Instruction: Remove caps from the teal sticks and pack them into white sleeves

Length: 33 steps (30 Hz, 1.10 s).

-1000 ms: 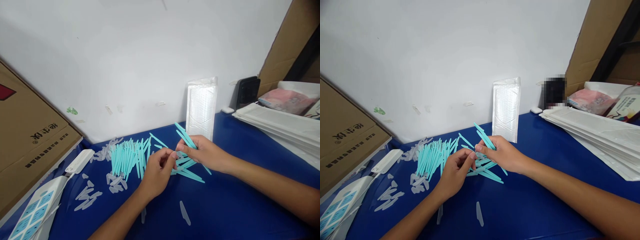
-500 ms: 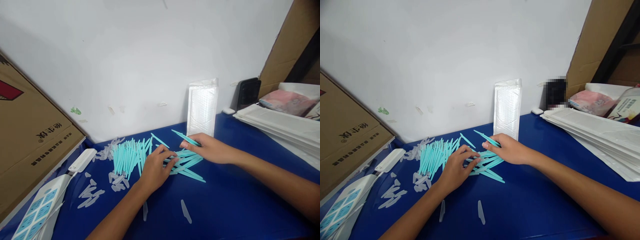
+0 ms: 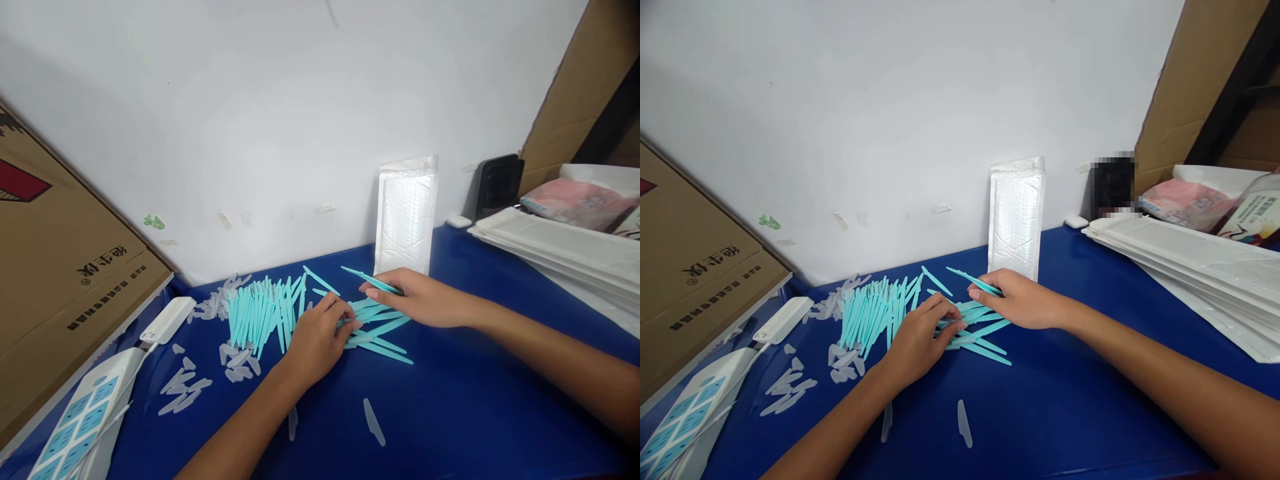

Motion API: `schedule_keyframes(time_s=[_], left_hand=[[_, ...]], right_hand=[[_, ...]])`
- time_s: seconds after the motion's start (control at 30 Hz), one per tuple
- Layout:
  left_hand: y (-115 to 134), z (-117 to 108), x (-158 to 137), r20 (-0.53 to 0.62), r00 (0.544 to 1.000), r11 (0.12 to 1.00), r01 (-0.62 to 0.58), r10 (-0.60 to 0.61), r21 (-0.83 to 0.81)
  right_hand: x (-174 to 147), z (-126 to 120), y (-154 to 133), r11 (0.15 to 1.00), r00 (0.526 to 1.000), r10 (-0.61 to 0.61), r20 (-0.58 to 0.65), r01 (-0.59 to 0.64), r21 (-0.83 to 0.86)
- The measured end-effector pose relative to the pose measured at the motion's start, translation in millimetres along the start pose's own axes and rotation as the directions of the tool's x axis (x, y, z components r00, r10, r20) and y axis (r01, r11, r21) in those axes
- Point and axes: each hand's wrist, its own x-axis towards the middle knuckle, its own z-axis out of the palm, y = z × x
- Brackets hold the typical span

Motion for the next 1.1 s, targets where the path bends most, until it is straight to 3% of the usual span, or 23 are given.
schedule_keyframes(time_s=[0.1,0.23,0.33,0.47,0.57,0.8,1.0,1.1], left_hand=[[1.2,-3.6,1.2,-0.081,0.996,0.996,0.015,-0.022,-0.084],[-1.1,-9.1,5.0,-0.196,0.962,0.958,0.139,-0.191,-0.252],[-5.3,-11.2,8.1,-0.157,0.933,0.859,0.222,-0.325,-0.461],[-8.6,-11.8,10.3,-0.096,0.921,0.738,0.236,-0.377,-0.633],[-9.0,-12.8,10.3,-0.077,0.904,0.69,0.264,-0.42,-0.674],[-10.9,-16.1,10.2,-0.11,0.902,0.719,0.254,-0.418,-0.646],[-8.5,-14.9,10.4,-0.027,0.885,0.588,0.286,-0.464,-0.757],[-8.7,-14.7,10.3,-0.034,0.88,0.587,0.287,-0.474,-0.757]], right_hand=[[-1.1,-1.7,-0.7,1.0,0.999,-0.01,0.052,0.009,0.005],[-1.5,-3.5,-2.7,0.999,0.998,-0.027,0.061,0.025,0.027],[-1.2,-3.2,-4.4,0.999,0.998,-0.034,0.052,0.032,0.043],[-2.2,-0.4,-3.9,0.999,0.998,-0.024,0.062,0.022,0.047],[-3.7,2.5,-2.2,0.997,0.997,0.005,0.074,-0.011,0.079],[-2.5,5.6,0.9,0.998,0.997,-0.014,0.082,0.008,0.064],[-1.6,5.0,-0.7,0.998,0.993,0.001,0.121,-0.009,0.066],[-2.4,4.0,-2.6,0.991,0.988,-0.012,0.151,-0.008,0.132]])
